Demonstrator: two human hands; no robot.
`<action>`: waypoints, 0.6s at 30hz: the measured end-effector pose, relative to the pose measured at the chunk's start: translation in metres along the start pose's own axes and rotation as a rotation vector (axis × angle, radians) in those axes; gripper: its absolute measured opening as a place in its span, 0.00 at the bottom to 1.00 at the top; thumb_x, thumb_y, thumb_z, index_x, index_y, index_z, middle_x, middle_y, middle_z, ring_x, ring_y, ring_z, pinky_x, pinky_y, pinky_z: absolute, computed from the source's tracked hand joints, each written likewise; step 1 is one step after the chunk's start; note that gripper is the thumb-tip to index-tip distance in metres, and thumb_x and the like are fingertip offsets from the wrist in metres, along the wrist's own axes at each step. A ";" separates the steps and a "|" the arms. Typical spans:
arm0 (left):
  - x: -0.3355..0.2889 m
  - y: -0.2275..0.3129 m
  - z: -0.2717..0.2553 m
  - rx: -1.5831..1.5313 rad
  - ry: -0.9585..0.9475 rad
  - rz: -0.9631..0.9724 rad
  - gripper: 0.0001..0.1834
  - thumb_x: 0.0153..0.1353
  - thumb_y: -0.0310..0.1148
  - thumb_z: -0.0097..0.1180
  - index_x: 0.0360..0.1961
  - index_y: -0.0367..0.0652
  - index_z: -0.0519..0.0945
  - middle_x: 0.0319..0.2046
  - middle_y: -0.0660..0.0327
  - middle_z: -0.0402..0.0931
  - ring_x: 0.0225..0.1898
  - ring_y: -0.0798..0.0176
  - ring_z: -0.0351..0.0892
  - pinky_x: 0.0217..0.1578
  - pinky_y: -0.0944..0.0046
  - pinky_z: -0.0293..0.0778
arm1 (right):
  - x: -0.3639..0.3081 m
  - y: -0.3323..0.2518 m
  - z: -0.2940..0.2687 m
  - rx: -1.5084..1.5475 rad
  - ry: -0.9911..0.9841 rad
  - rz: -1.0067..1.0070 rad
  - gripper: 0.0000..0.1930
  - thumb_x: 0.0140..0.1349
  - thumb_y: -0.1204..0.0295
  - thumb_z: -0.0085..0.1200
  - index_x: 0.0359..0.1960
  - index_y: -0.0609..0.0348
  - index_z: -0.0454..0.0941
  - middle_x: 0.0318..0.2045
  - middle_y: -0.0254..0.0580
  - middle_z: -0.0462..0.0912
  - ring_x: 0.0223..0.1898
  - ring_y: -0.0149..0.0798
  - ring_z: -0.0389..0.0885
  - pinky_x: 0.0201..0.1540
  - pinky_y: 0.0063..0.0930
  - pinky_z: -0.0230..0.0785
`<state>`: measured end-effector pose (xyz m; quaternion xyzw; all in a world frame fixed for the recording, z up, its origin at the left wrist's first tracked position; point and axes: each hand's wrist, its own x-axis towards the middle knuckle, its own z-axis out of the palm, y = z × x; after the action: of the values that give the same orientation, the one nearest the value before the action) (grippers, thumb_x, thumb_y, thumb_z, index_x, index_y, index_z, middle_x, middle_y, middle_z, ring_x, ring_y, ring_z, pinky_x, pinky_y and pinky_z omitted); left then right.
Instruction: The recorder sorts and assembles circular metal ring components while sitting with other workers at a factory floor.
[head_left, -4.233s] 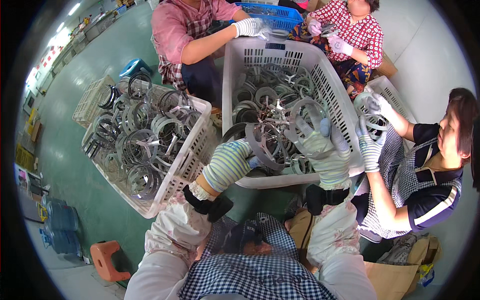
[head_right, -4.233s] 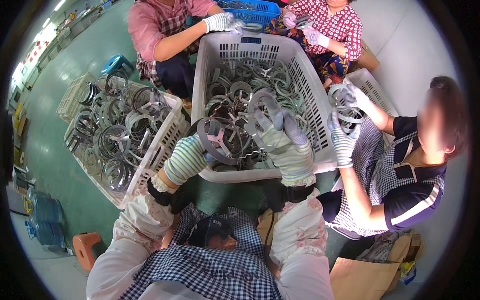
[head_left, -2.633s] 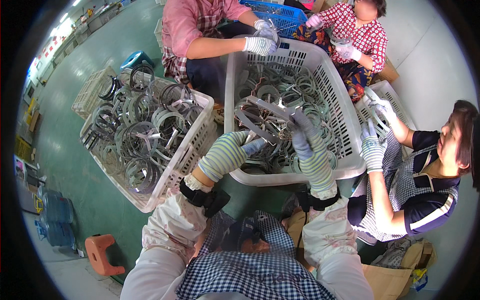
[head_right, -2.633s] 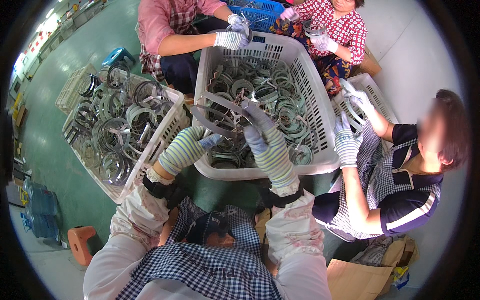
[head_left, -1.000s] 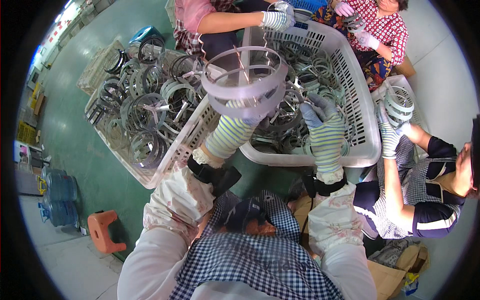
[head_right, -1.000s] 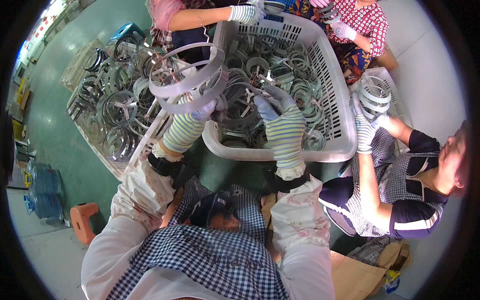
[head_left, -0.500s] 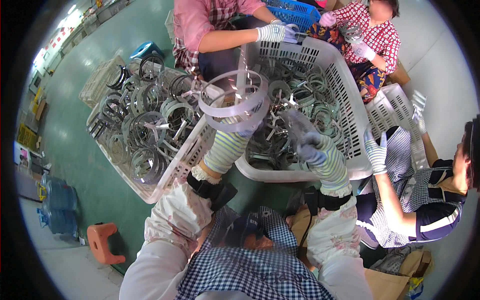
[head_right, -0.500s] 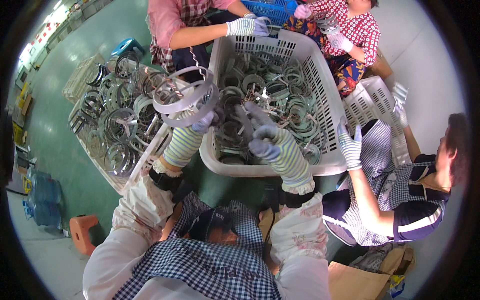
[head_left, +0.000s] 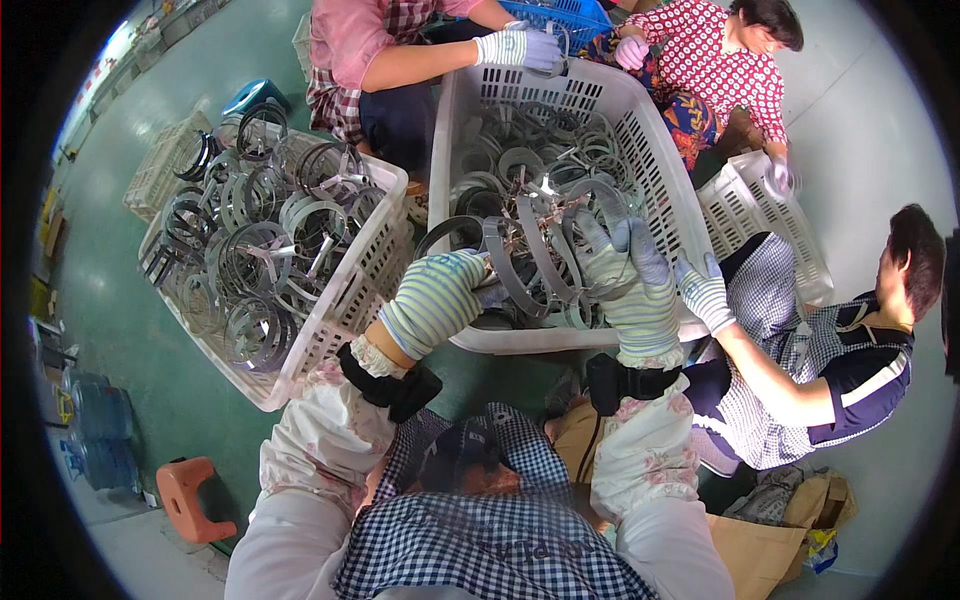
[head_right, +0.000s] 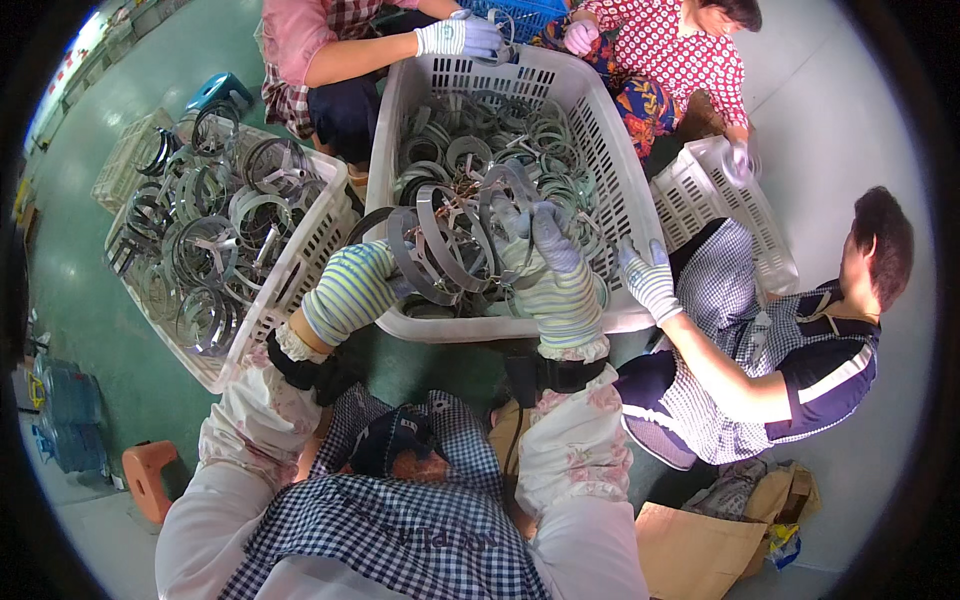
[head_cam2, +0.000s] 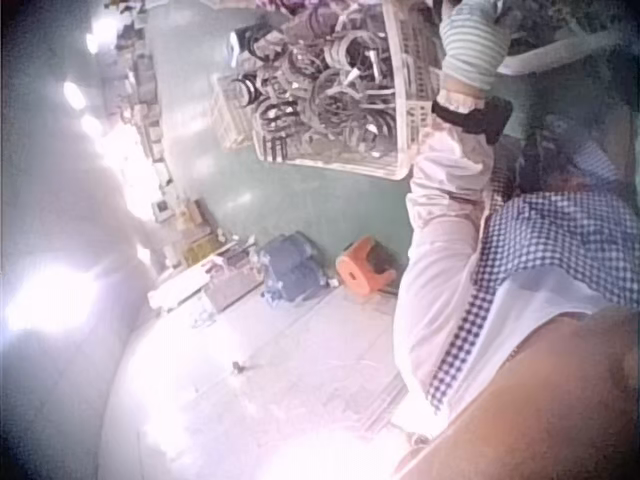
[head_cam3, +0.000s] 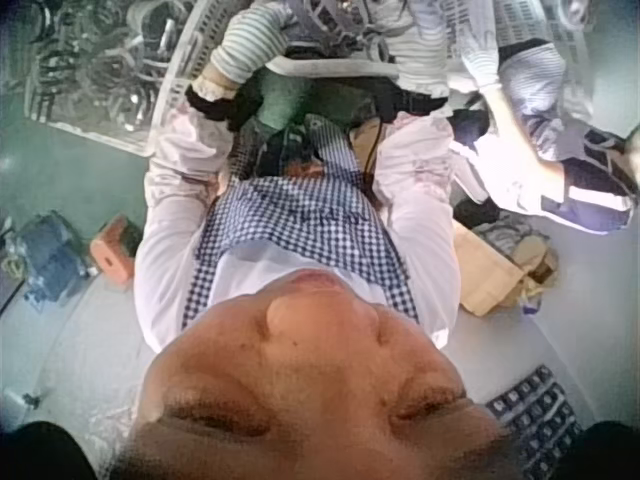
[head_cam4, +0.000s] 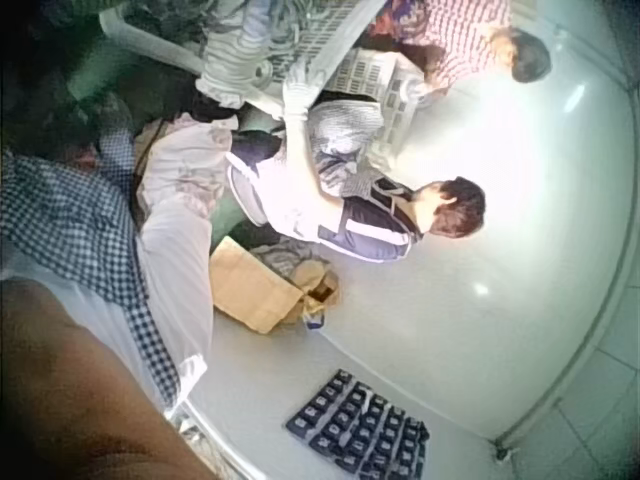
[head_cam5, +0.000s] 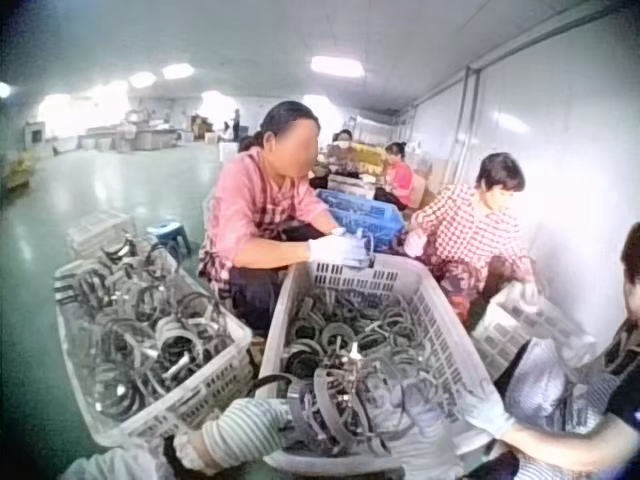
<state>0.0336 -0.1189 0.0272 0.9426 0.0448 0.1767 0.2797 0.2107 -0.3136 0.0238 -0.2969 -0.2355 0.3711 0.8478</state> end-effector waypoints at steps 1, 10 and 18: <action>0.001 0.001 -0.003 0.042 -0.051 -0.016 0.14 0.59 0.39 0.59 0.44 0.48 0.81 0.31 0.52 0.81 0.34 0.46 0.81 0.34 0.52 0.76 | -0.002 -0.002 0.010 0.001 -0.002 0.003 0.11 0.72 0.67 0.48 0.51 0.55 0.74 0.52 0.36 0.74 0.68 0.43 0.61 0.67 0.41 0.58; -0.009 -0.004 0.005 0.154 -0.100 0.033 0.16 0.51 0.32 0.63 0.43 0.45 0.81 0.29 0.52 0.81 0.33 0.46 0.81 0.32 0.53 0.77 | -0.017 -0.009 0.020 -0.526 -0.030 0.019 0.09 0.65 0.65 0.59 0.42 0.53 0.78 0.42 0.27 0.77 0.34 0.20 0.67 0.37 0.16 0.62; -0.007 -0.004 0.005 0.167 -0.076 0.053 0.12 0.54 0.34 0.62 0.39 0.44 0.83 0.26 0.51 0.80 0.31 0.44 0.81 0.31 0.52 0.77 | -0.012 -0.013 0.021 -0.672 -0.088 0.088 0.08 0.64 0.67 0.60 0.40 0.55 0.78 0.41 0.23 0.78 0.32 0.18 0.63 0.36 0.15 0.59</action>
<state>0.0294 -0.1190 0.0187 0.9696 0.0238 0.1437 0.1968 0.1968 -0.3232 0.0453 -0.5533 -0.3680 0.3215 0.6746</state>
